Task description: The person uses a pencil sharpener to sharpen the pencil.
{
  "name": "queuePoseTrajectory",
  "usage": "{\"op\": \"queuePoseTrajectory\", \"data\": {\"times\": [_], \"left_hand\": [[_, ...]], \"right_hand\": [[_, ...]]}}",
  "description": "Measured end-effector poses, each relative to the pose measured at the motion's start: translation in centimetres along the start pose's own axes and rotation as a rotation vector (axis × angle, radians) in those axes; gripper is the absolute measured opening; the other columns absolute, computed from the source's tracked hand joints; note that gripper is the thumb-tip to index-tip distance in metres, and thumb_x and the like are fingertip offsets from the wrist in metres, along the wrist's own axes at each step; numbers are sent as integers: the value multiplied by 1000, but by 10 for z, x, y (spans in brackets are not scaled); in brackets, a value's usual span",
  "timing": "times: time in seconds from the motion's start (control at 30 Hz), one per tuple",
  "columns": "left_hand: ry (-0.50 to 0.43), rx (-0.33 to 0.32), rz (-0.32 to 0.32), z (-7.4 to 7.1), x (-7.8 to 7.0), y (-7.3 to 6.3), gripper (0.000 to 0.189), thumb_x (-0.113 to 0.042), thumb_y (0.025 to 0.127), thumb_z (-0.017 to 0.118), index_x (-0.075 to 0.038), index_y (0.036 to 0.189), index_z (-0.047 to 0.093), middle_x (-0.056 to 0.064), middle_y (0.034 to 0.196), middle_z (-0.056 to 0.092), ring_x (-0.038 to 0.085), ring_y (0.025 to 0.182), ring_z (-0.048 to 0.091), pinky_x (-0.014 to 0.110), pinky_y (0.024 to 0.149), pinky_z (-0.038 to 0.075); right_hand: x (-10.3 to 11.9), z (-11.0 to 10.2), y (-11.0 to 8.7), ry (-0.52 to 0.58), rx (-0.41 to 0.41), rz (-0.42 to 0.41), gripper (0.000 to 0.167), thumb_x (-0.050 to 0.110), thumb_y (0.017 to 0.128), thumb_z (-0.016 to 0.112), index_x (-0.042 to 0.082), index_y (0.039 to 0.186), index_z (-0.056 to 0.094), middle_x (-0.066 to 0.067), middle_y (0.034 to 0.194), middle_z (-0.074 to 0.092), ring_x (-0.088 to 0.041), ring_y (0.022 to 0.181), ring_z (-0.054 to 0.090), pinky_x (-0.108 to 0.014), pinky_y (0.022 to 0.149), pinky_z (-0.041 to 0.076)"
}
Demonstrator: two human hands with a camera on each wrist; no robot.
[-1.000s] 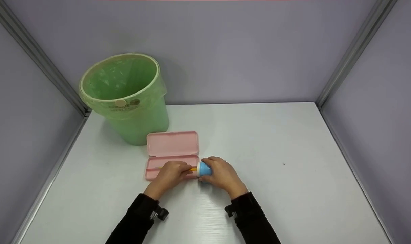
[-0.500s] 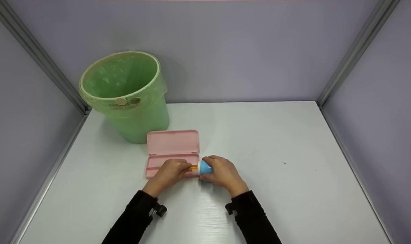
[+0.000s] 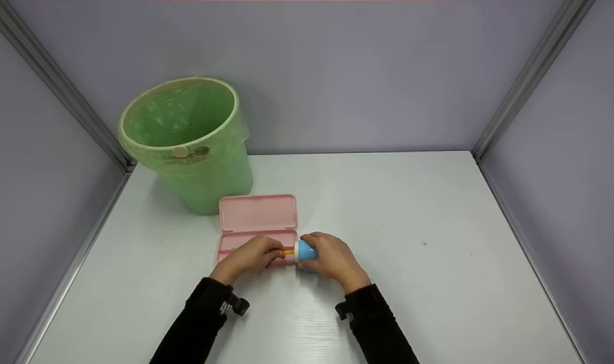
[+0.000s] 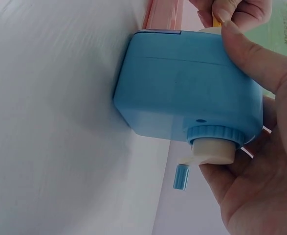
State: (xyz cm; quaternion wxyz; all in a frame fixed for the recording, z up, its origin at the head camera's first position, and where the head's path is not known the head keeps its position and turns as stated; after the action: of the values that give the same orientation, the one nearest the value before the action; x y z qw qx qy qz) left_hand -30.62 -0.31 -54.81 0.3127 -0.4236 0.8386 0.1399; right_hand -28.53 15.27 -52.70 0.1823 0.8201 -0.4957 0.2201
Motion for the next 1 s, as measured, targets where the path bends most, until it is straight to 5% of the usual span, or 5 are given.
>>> {"op": "queuePoseTrajectory", "data": {"times": [0.2,0.6,1.0], "left_hand": [[-136,62,-47,3,10,0,24,-17,103,62,0,92,75,-4,65,56,6,57,48,22,57,39],[-218,112,-67,0,24,-6,26,-17,105,61,1,95,75,1,65,60,7,56,49,23,55,41],[25,-148,-79,-43,49,-28,15,-9,100,64,-3,94,77,2,83,69,16,79,62,40,79,54]], "right_hand": [[-1,4,1,29,22,24,60,24,83,88,6,136,66,-15,135,67,-37,124,63,-54,105,49],[1,8,4,102,88,32,62,22,85,86,5,140,63,-16,139,64,-37,126,60,-56,107,47],[-6,3,-2,99,83,26,61,19,86,85,3,140,62,-18,140,62,-39,129,58,-56,107,46]]}}
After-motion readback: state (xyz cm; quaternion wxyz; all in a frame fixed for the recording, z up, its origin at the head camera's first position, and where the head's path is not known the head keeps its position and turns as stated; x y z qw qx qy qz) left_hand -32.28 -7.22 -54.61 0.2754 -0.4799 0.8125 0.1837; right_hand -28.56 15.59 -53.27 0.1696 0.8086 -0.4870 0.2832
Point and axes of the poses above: each hand's wrist, its own y-axis towards the middle knuckle, its own z-axis out of the palm, x = y × z, the point moved 8 cm from there along y, towards the middle knuckle
